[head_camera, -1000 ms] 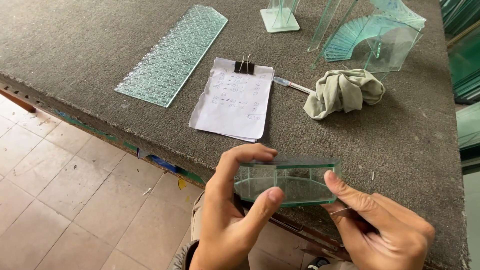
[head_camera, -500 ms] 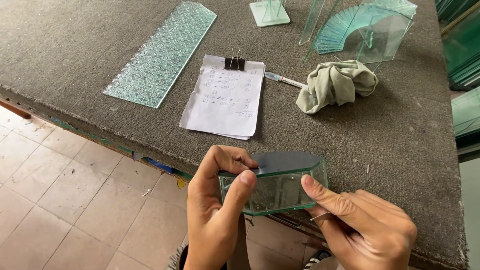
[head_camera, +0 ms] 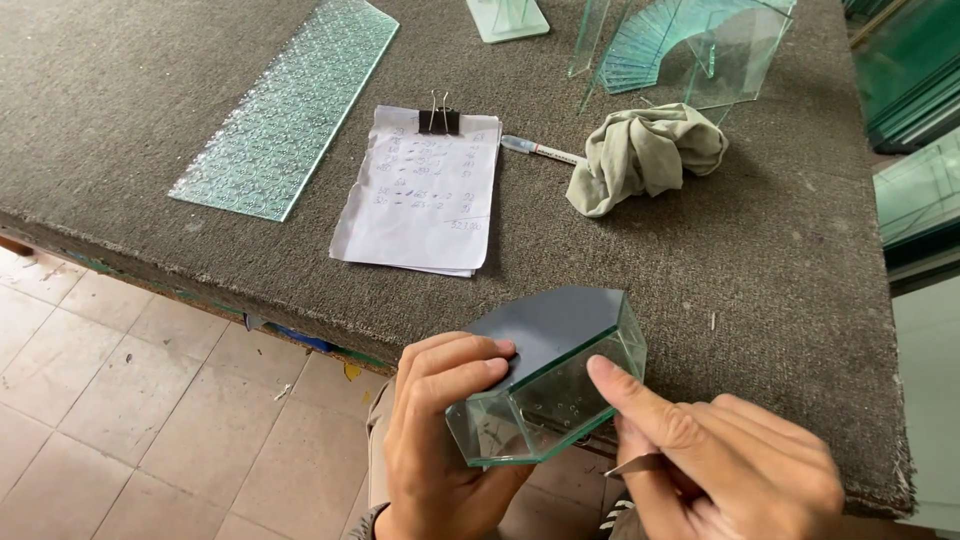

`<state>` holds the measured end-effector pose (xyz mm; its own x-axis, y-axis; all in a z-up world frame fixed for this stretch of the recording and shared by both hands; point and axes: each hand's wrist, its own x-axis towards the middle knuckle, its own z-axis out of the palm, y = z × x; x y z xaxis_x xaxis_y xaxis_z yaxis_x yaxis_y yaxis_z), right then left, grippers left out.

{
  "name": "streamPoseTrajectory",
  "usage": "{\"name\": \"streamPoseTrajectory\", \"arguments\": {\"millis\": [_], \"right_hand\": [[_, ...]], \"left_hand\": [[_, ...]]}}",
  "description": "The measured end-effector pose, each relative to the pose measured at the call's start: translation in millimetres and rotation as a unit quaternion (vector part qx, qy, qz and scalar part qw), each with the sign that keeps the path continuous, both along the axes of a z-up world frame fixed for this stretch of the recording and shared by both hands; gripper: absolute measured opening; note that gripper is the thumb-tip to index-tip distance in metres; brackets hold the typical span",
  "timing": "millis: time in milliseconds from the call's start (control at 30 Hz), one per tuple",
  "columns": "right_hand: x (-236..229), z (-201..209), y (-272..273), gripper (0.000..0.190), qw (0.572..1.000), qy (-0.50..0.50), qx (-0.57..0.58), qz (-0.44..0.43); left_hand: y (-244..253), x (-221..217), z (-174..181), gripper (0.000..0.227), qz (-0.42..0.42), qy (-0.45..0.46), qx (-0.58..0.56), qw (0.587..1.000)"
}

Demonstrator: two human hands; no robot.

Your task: Scraping excess silicone residue from the edges of a small glass box using a small blade

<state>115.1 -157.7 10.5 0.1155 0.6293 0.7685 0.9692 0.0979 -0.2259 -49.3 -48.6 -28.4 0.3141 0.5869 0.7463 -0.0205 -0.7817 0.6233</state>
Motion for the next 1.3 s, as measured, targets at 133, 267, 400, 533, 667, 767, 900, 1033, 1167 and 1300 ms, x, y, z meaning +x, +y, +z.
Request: {"name": "streamPoseTrajectory", "arguments": {"millis": [133,267,400,533,667,767,900,1033,1167,1300], "right_hand": [[-9,2,-2,0.059,1.000,0.000,-0.020,-0.024],[-18,-1,-3,0.055,1.000,0.011,-0.008,-0.015],[-23,-4,-6,0.053,0.999,-0.032,-0.027,0.006],[-16,-3,-33,0.070,0.956,0.194,-0.204,-0.080],[-20,21,-21,0.032,0.951,0.188,-0.180,-0.167],[-26,35,-3,0.028,0.959,0.190,-0.112,-0.177],[-17,47,14,0.019,0.974,0.137,-0.102,-0.146],[-17,54,27,0.017,0.979,0.120,-0.116,-0.119],[-7,60,36,0.016,0.981,0.100,-0.134,-0.098],[6,63,45,0.014,0.982,0.082,-0.149,-0.083]], "left_hand": [[-4,5,-6,0.033,0.023,-0.009,0.024,0.999],[-6,6,-10,0.035,0.037,-0.009,0.037,0.999],[-6,8,-14,0.033,0.048,-0.019,0.034,0.998],[-3,4,-13,0.042,0.040,-0.035,-0.003,0.999],[-2,4,-18,0.046,0.022,-0.071,-0.057,0.996],[0,5,-21,0.048,0.004,-0.119,-0.102,0.988],[3,2,-22,0.048,0.008,-0.143,-0.140,0.980],[5,4,-29,0.050,-0.004,-0.180,-0.140,0.974],[10,1,-28,0.052,-0.014,-0.179,-0.141,0.974],[14,1,-31,0.053,-0.032,-0.193,-0.147,0.970]]}}
